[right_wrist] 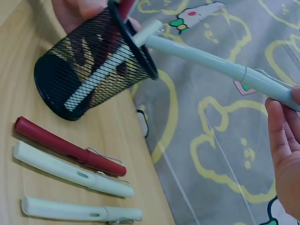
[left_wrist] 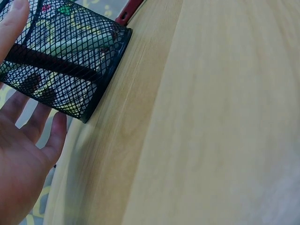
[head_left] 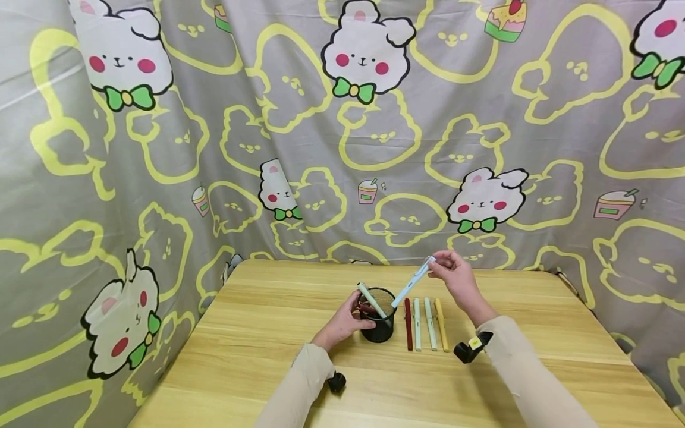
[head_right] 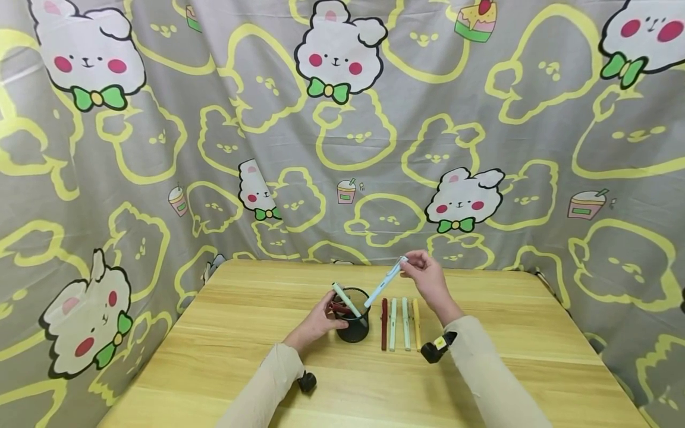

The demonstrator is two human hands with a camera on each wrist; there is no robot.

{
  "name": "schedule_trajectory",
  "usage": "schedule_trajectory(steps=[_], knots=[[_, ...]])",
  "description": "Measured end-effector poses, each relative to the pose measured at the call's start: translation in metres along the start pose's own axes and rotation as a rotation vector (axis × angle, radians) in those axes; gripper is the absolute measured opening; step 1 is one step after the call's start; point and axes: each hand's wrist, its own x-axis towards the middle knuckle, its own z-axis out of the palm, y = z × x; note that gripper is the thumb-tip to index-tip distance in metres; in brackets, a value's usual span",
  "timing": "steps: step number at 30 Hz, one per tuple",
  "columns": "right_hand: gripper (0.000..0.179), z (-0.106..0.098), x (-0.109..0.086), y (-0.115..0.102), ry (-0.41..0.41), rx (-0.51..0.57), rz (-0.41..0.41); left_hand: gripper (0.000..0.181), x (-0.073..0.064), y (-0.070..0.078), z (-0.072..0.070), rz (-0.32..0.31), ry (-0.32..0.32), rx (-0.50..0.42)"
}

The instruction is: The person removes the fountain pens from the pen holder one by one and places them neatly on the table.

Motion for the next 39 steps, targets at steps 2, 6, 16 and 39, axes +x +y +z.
schedule_trajectory(steps=[2, 6, 16, 39], knots=[[0.012, -0.005, 0.001, -0.001, 0.014, 0.027, 0.000, 0.068, -0.002, 0.007, 0.001, -0.004, -0.002, 0.003], [0.011, -0.014, 0.002, -0.003, 0.036, 0.030, -0.005, 0.068, -0.004, 0.011, 0.002, -0.012, -0.002, 0.010], [0.020, -0.044, 0.001, 0.005, 0.040, -0.111, 0.038, 0.075, -0.003, 0.008, 0.000, -0.014, 0.009, 0.013], [0.047, -0.102, -0.012, 0.038, -0.066, -0.358, 0.251, 0.069, -0.005, 0.014, 0.001, -0.017, -0.006, 0.016]])
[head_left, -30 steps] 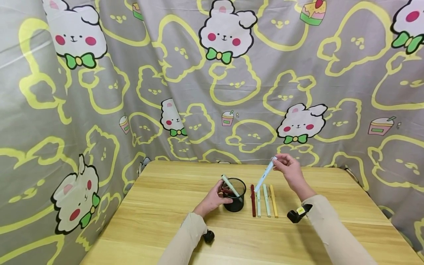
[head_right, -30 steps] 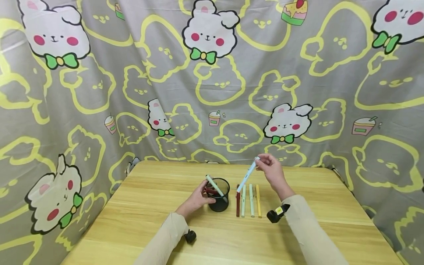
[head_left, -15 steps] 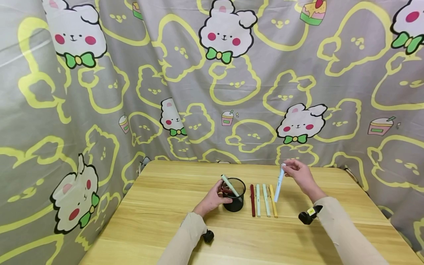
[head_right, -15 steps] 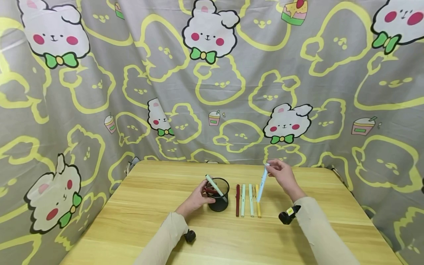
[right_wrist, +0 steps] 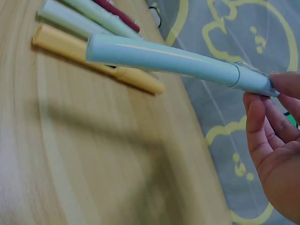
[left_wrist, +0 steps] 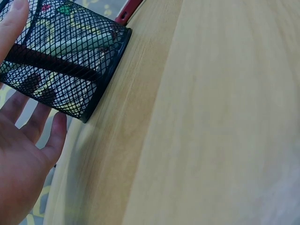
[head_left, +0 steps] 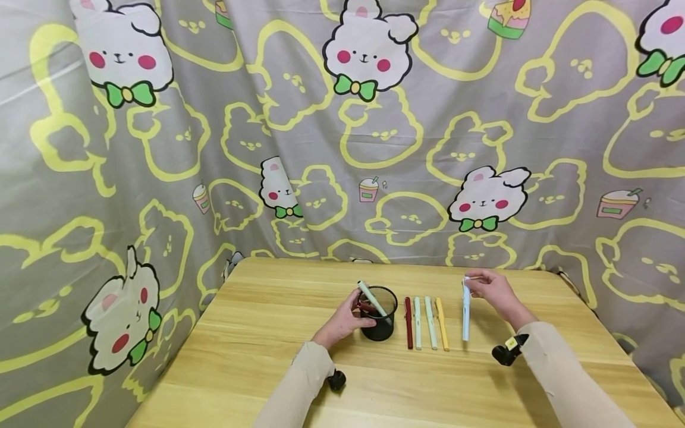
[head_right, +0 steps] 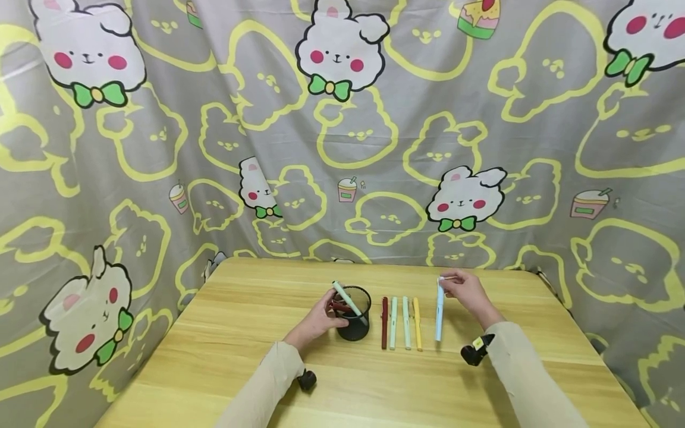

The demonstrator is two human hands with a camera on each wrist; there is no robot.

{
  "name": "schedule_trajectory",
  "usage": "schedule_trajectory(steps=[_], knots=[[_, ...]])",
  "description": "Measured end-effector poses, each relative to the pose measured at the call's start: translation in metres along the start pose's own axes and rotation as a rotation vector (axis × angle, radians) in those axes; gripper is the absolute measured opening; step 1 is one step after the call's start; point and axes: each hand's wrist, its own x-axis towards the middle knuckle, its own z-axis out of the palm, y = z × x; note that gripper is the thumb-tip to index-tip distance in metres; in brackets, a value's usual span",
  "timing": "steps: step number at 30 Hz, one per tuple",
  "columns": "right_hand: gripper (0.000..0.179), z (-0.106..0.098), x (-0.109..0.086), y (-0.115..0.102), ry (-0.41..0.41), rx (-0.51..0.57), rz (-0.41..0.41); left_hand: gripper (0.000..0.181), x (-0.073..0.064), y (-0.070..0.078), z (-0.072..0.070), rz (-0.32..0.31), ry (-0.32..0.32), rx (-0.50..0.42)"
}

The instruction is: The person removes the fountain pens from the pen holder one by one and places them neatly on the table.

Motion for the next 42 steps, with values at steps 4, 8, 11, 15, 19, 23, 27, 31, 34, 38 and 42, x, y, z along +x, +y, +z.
schedule_trajectory(steps=[4, 8, 11, 15, 19, 23, 27, 31, 34, 38, 42], knots=[[0.047, 0.000, 0.001, 0.010, -0.010, -0.027, 0.009, 0.068, 0.002, -0.005, -0.001, 0.009, 0.003, -0.002], [0.049, 0.000, 0.002, 0.018, -0.024, -0.048, 0.024, 0.069, 0.007, -0.020, -0.003, 0.001, 0.017, -0.010], [0.049, 0.001, 0.002, 0.023, -0.033, -0.052, 0.043, 0.070, 0.009, -0.028, -0.004, -0.013, 0.036, -0.004], [0.049, 0.004, 0.002, 0.029, -0.036, -0.064, 0.065, 0.069, 0.009, -0.031, -0.004, -0.021, 0.048, 0.014], [0.050, 0.008, 0.002, 0.034, -0.036, -0.062, 0.078, 0.071, 0.008, -0.030, -0.003, -0.019, 0.047, 0.025], [0.050, 0.010, 0.003, 0.037, -0.027, -0.058, 0.095, 0.075, 0.009, -0.029, -0.003, -0.016, 0.039, 0.026], [0.049, 0.014, 0.007, 0.037, -0.030, -0.035, 0.118, 0.079, 0.009, -0.028, -0.007, -0.010, 0.028, 0.025], [0.049, 0.018, 0.012, 0.036, -0.046, 0.036, 0.134, 0.079, 0.010, -0.024, -0.011, -0.008, 0.043, 0.027], [0.047, 0.020, 0.015, 0.036, -0.045, 0.055, 0.141, 0.078, 0.008, -0.015, -0.012, -0.004, 0.034, 0.019], [0.046, 0.018, 0.013, 0.035, -0.053, 0.016, 0.151, 0.080, 0.005, -0.002, -0.009, -0.014, 0.005, -0.002], [0.048, 0.018, 0.010, 0.037, -0.070, -0.036, 0.151, 0.080, 0.003, 0.002, -0.004, -0.037, 0.010, -0.014]])
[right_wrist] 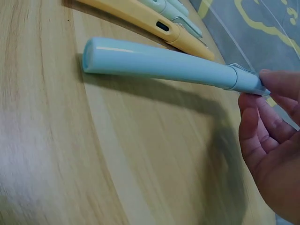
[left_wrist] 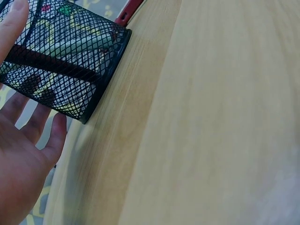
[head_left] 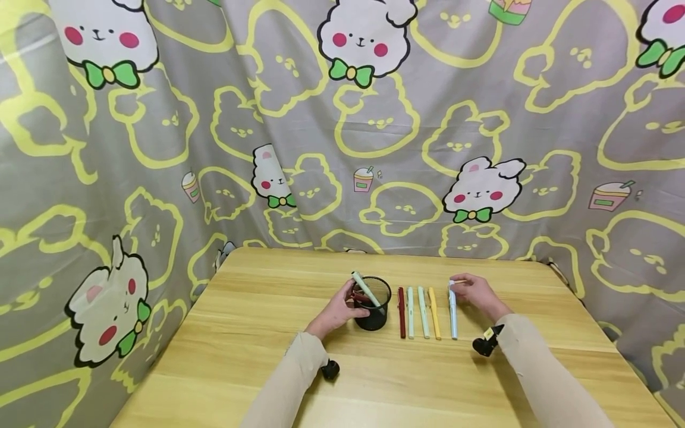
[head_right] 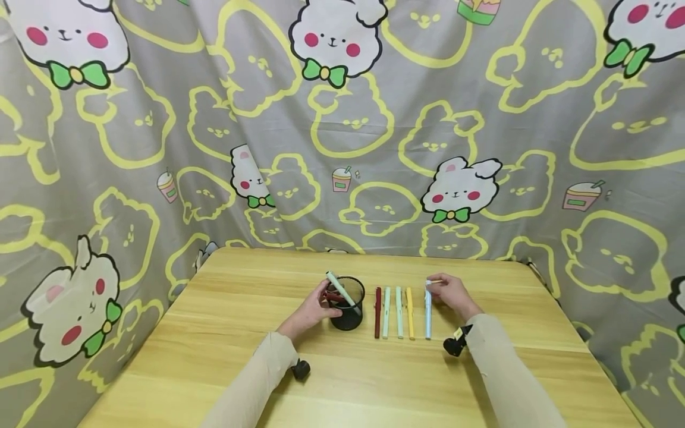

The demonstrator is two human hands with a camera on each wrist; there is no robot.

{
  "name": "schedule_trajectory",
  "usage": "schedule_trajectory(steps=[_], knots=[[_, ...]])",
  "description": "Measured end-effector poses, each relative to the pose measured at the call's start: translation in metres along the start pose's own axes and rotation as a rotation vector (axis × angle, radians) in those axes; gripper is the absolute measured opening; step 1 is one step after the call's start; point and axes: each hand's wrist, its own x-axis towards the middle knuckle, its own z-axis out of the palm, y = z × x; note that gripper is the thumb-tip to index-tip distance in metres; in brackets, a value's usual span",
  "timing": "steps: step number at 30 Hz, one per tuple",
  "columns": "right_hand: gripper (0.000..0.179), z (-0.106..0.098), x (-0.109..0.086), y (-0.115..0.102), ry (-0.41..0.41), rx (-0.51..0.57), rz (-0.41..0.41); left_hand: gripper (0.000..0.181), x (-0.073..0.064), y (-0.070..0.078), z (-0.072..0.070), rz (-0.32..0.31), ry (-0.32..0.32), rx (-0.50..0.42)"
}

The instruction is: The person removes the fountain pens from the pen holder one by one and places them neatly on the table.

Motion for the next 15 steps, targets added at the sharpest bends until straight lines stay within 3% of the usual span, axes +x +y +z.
schedule_trajectory(steps=[7, 15], knots=[[0.046, 0.0065, 0.0036, 0.0042, -0.009, -0.052, 0.023, 0.082, -0.0007, -0.0017, -0.0013, 0.011, -0.008, 0.016], [0.050, 0.0098, 0.0032, 0.0056, -0.019, 0.001, 0.029, 0.084, -0.0008, -0.0018, -0.0005, 0.015, 0.007, 0.002]])
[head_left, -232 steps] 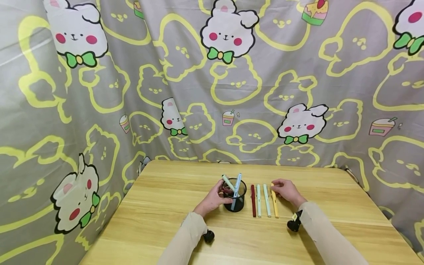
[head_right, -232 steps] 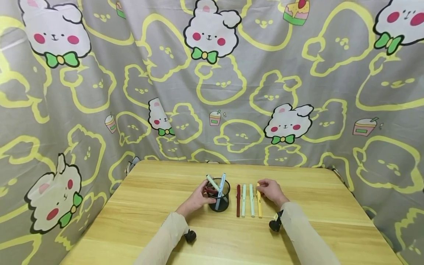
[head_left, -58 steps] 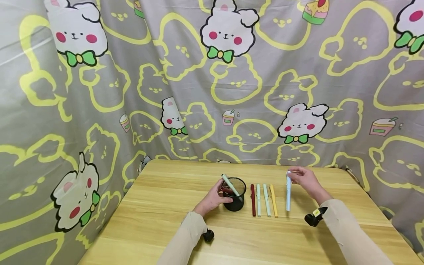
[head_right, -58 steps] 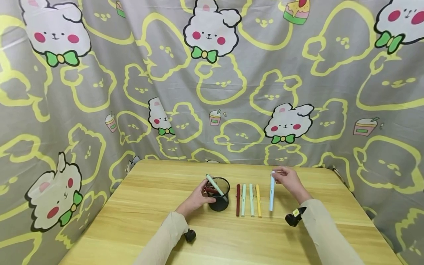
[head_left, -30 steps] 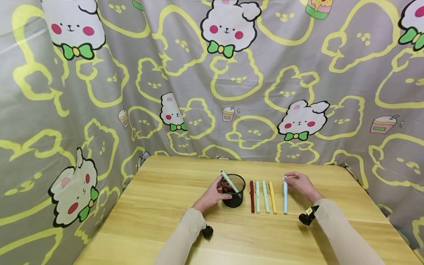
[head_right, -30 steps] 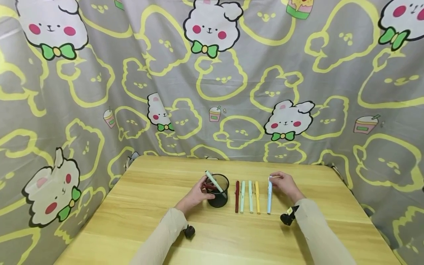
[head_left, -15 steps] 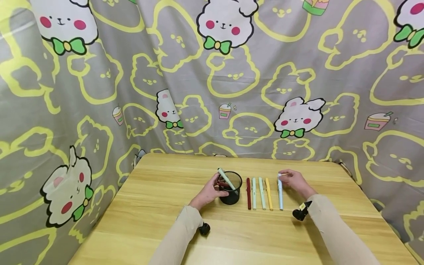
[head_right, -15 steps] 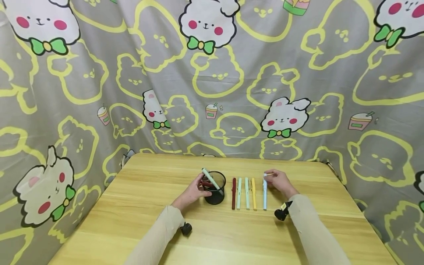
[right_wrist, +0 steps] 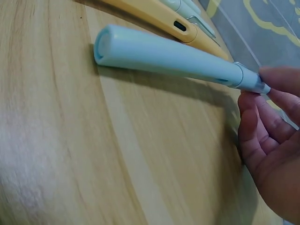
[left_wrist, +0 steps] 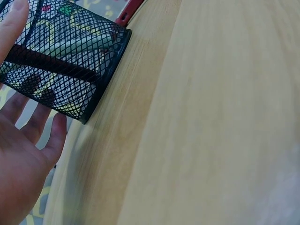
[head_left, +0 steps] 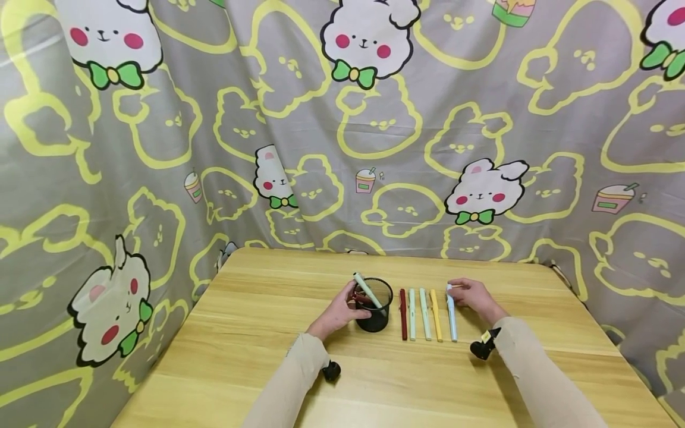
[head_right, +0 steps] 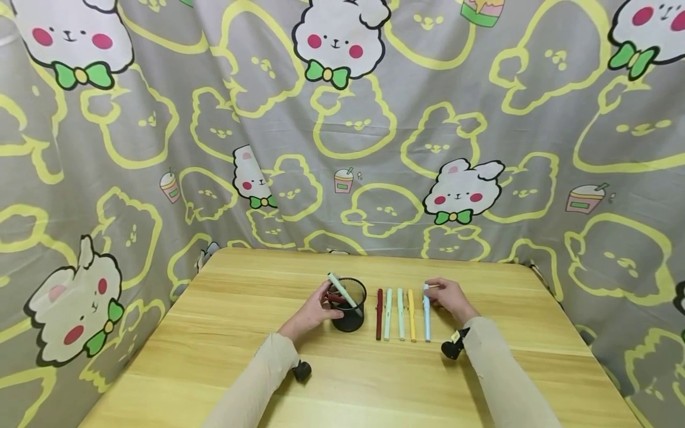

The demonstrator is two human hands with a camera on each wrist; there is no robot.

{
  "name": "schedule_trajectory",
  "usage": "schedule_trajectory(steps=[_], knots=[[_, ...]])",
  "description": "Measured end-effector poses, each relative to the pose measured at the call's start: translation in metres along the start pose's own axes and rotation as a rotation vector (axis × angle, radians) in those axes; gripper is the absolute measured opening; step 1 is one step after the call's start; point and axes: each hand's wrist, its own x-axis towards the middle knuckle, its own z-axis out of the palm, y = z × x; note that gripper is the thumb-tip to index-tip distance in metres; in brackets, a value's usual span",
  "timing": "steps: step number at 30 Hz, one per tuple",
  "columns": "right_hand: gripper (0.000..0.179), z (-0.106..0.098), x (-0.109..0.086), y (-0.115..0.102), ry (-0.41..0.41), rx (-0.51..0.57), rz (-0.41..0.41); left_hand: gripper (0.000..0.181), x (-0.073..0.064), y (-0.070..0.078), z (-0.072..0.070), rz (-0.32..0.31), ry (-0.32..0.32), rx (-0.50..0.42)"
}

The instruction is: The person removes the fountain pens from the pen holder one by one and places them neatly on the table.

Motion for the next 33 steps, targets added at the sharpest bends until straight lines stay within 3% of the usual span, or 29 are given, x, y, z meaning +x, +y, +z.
schedule_trajectory(steps=[33], knots=[[0.037, 0.012, 0.004, 0.002, 0.042, -0.269, -0.107, 0.087, 0.001, -0.002, 0.001, 0.007, -0.017, 0.002]])
